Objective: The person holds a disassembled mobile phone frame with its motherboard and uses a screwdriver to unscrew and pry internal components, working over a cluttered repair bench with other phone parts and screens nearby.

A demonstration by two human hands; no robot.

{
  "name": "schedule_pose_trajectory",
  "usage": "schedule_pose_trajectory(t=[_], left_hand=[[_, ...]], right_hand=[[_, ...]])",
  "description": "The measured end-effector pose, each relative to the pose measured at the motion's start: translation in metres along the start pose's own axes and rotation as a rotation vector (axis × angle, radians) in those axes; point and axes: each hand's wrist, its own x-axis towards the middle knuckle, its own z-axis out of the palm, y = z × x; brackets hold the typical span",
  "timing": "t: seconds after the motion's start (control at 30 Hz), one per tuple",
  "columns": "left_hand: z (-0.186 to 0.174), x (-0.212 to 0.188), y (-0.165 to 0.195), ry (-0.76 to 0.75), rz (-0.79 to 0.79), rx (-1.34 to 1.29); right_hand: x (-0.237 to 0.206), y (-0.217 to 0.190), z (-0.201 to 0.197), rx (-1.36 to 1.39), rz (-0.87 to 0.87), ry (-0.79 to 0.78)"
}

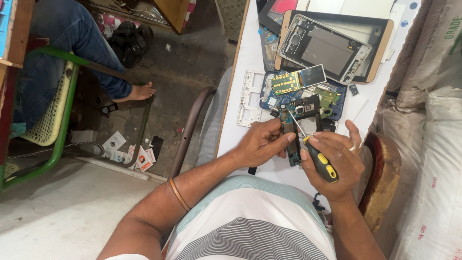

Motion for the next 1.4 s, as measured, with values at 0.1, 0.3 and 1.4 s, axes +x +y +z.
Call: schedule_pose_trajectory(t=[0.1,0.3,1.4], left_hand=[[0.001,0.003,-0.001,0.034,-0.009,-0.057],[0.000,0.002,0.000,0.033,-0.010,-0.132],[-0.006,0.010,-0.011,0.298,-0.063,-0.735]], right_hand=[[0.001,0.000,-0.002,0.021,-0.005,-0.007],[0.002,0.002,-0.007,0.099,0.060,-0.013],[-0.007,0.015,-0.012,0.087,-0.013,0.148]])
